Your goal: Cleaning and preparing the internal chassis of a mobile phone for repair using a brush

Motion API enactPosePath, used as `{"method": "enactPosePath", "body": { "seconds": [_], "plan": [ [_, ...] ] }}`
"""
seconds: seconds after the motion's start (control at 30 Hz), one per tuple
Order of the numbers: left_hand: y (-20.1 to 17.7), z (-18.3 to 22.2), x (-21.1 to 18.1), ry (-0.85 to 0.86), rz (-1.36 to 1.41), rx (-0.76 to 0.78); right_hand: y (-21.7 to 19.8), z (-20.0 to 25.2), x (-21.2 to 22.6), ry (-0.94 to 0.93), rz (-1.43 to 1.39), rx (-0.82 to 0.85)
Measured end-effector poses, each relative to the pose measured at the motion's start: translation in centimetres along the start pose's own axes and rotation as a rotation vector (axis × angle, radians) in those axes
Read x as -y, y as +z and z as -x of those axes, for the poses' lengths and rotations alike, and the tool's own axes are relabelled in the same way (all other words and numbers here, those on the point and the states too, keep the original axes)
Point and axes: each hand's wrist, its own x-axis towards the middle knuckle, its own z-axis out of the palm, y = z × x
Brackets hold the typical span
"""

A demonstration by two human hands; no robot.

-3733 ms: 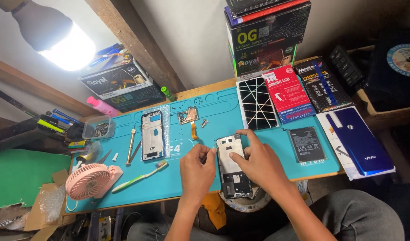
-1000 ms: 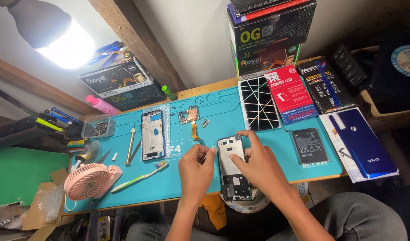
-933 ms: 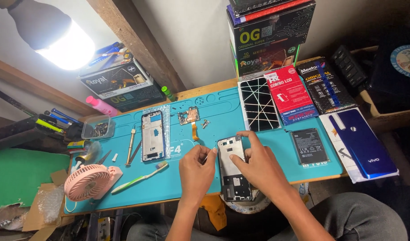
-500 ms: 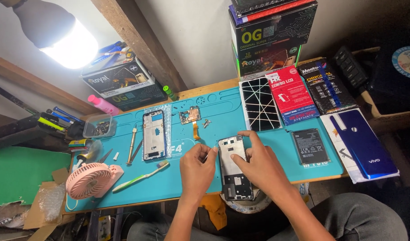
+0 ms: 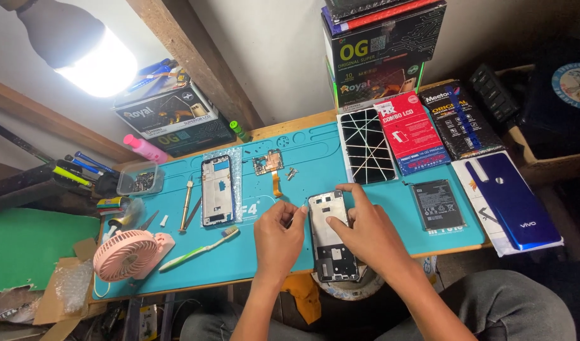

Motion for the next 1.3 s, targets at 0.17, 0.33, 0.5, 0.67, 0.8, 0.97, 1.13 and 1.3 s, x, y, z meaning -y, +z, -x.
{"method": "enactPosePath", "body": {
  "seconds": [0.17,0.33,0.5,0.67,0.8,0.97,1.13,1.3],
  "plan": [
    [-0.4,-0.1,0.3,0.017,-0.011,0.026,0.1,0.0,-0.3,-0.009,0.004,0.0],
    [-0.3,-0.4,0.2,0.011,-0.006,0.039,0.0,-0.1,-0.1,-0.004,0.005,0.009],
    [-0.2,-0.9,0.2,0.061,-0.014,0.033,-0.1,-0.1,0.0,-0.001,-0.003,0.003],
    [-0.2,-1.3,-0.3,0.041,-0.039,0.04,-0.1,-0.2,0.0,0.012,-0.011,0.002],
    [0.0,-1.4,-0.2,0.056,-0.046,0.035,-0.1,-0.1,0.2,0.023,-0.015,0.006],
    [0.3,-1.7,-0.9,0.109,-0.072,0.056,0.0,-0.2,-0.1,0.022,-0.002,0.009],
    [0.2,-1.7,-0.6,0.1,-0.1,0.07,0.2,-0.1,-0.1,0.002,0.005,0.002],
    [0.0,-1.1,-0.5,0.092,-0.057,0.038,0.1,0.1,0.4,-0.007,-0.009,0.007]
  ]
}}
